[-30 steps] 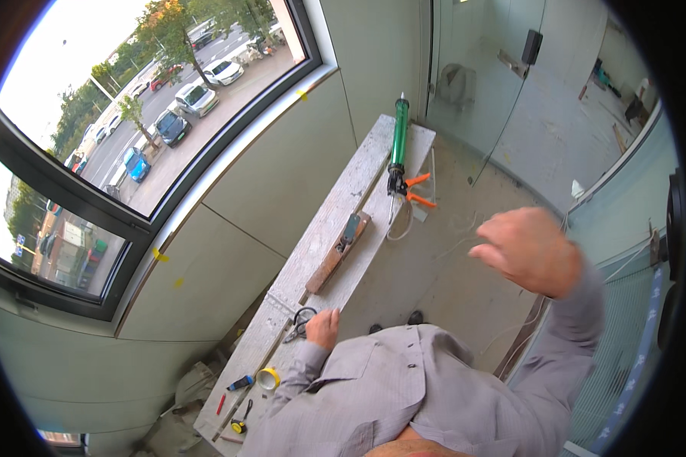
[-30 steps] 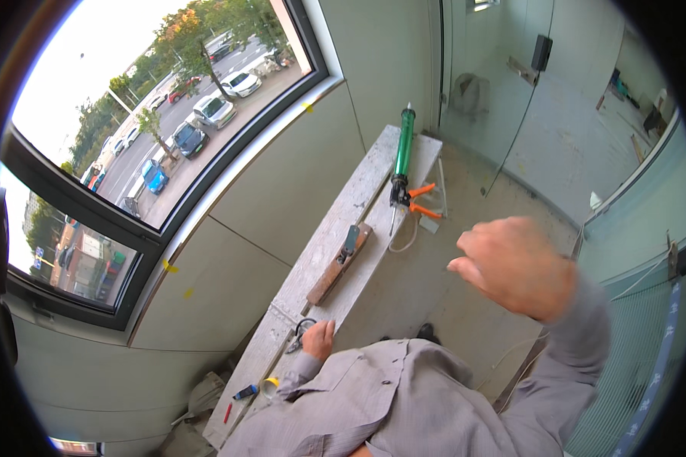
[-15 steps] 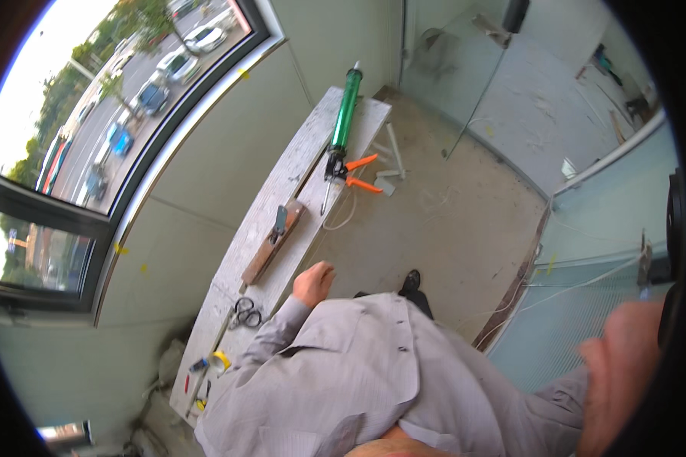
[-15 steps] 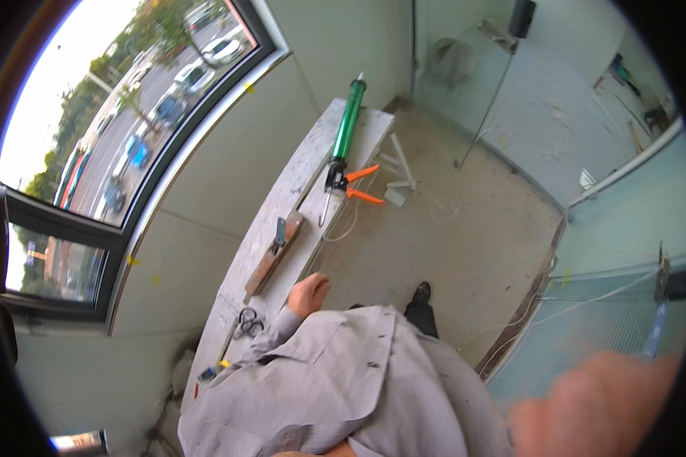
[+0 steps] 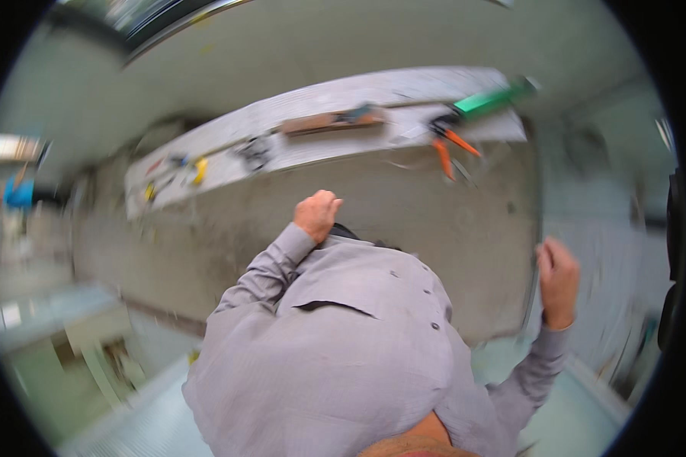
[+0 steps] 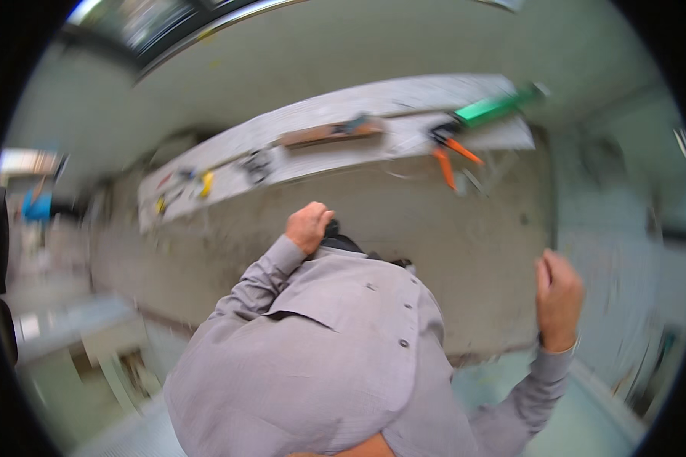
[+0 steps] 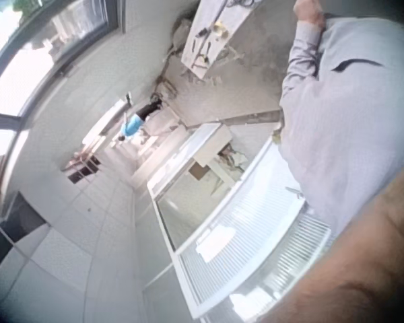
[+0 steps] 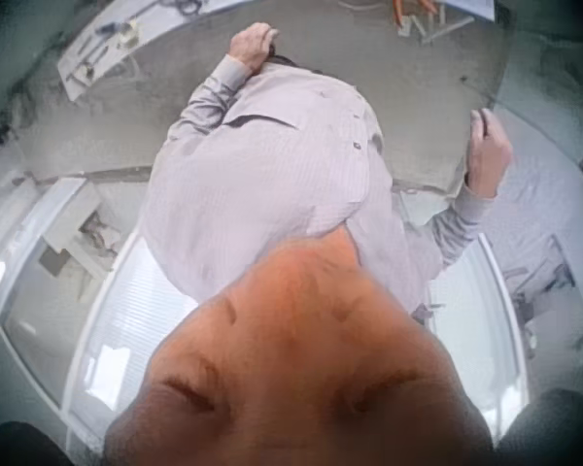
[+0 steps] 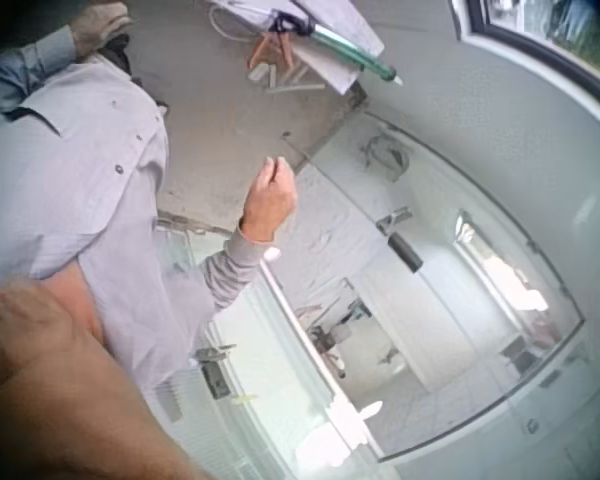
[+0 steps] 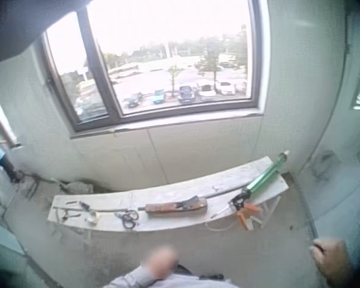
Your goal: The person applies yellow tape to a window frame, measures the window opening with a tape measure, then retrieves and positions a long wooden frame piece against the wall. The person adjusts the frame piece and aligns it with the window opening.
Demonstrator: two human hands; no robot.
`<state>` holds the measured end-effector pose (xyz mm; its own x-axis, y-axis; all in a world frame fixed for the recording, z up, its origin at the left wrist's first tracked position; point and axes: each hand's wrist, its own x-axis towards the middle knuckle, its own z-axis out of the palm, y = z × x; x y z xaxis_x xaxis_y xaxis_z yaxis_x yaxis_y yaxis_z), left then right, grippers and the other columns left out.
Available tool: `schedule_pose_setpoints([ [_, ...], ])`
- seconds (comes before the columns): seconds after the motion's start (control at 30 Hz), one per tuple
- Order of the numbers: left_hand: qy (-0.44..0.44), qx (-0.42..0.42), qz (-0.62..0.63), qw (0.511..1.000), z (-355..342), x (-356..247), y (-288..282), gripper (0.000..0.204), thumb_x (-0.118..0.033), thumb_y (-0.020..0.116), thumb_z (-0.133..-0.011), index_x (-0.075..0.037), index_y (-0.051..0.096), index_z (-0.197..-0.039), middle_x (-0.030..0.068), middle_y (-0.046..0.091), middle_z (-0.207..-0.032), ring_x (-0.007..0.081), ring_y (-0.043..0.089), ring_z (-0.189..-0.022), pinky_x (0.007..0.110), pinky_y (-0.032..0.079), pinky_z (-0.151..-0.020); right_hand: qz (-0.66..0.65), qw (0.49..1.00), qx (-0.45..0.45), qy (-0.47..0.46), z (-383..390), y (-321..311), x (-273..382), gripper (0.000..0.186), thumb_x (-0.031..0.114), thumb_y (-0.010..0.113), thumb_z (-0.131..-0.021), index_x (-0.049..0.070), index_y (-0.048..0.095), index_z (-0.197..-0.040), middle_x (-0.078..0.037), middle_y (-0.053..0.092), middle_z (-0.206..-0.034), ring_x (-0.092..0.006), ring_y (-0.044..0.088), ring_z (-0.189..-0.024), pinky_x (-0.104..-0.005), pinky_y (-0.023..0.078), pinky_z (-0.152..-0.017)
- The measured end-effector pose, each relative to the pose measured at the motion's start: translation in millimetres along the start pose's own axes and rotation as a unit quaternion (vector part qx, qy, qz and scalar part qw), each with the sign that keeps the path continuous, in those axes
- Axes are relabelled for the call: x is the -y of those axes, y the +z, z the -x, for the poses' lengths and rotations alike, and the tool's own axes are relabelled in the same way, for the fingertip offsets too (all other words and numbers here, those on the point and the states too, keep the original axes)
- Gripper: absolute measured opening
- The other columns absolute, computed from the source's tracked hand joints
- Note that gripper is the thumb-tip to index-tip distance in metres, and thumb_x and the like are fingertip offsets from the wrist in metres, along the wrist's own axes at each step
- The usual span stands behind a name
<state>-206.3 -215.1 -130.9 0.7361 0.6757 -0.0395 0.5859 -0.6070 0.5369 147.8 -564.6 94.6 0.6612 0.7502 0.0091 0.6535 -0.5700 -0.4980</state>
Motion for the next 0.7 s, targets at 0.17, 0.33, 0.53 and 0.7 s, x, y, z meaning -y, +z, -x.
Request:
schedule_pose_setpoints([
  [0.17,-0.157,-0.055,-0.103,0.981,75,92,-15,0.026,-0.033,0.058,-0.107,-0.009,0.067,-0.100,0.0138,0.069,-0.091,0.0390,0.070,-0.081,0.054,0.053,-0.067,-0.137,0.985,0.101,-0.023,-37,188,-1,0.018,0.010,0.074,-0.095,-0.005,0.067,-0.102,-0.014,0.059,-0.078,-0.0169,0.055,-0.071,-0.0348,0.049,-0.068],
  [0.33,-0.324,-0.232,0.092,0.913,118,206,-54,0.034,-0.023,0.075,-0.096,-0.008,0.068,-0.126,0.0106,0.074,-0.095,0.0229,0.068,-0.066,0.040,0.058,-0.063,-0.197,0.957,0.204,-0.065,-60,237,130,0.019,0.010,0.075,-0.095,-0.005,0.067,-0.103,-0.011,0.055,-0.074,-0.0134,0.050,-0.068,-0.0315,0.047,-0.065],
  [0.53,-0.416,-0.379,0.217,0.798,141,477,-87,0.056,-0.018,0.077,-0.093,-0.003,0.057,-0.144,0.0100,0.072,-0.097,0.0164,0.066,-0.067,0.035,0.057,-0.057,-0.122,0.976,0.166,-0.066,-83,259,178,0.020,0.011,0.075,-0.096,-0.005,0.070,-0.107,-0.005,0.063,-0.077,-0.0096,0.054,-0.071,-0.0287,0.047,-0.065],
  [0.7,-0.417,-0.385,0.192,0.801,152,525,-111,0.034,-0.031,0.070,-0.097,-0.002,0.069,-0.115,0.0133,0.074,-0.090,0.0231,0.070,-0.070,0.040,0.057,-0.067,-0.093,0.971,0.210,-0.063,-102,308,227,0.018,0.012,0.075,-0.097,-0.005,0.070,-0.103,-0.002,0.060,-0.076,-0.0082,0.052,-0.071,-0.0276,0.045,-0.063],
])
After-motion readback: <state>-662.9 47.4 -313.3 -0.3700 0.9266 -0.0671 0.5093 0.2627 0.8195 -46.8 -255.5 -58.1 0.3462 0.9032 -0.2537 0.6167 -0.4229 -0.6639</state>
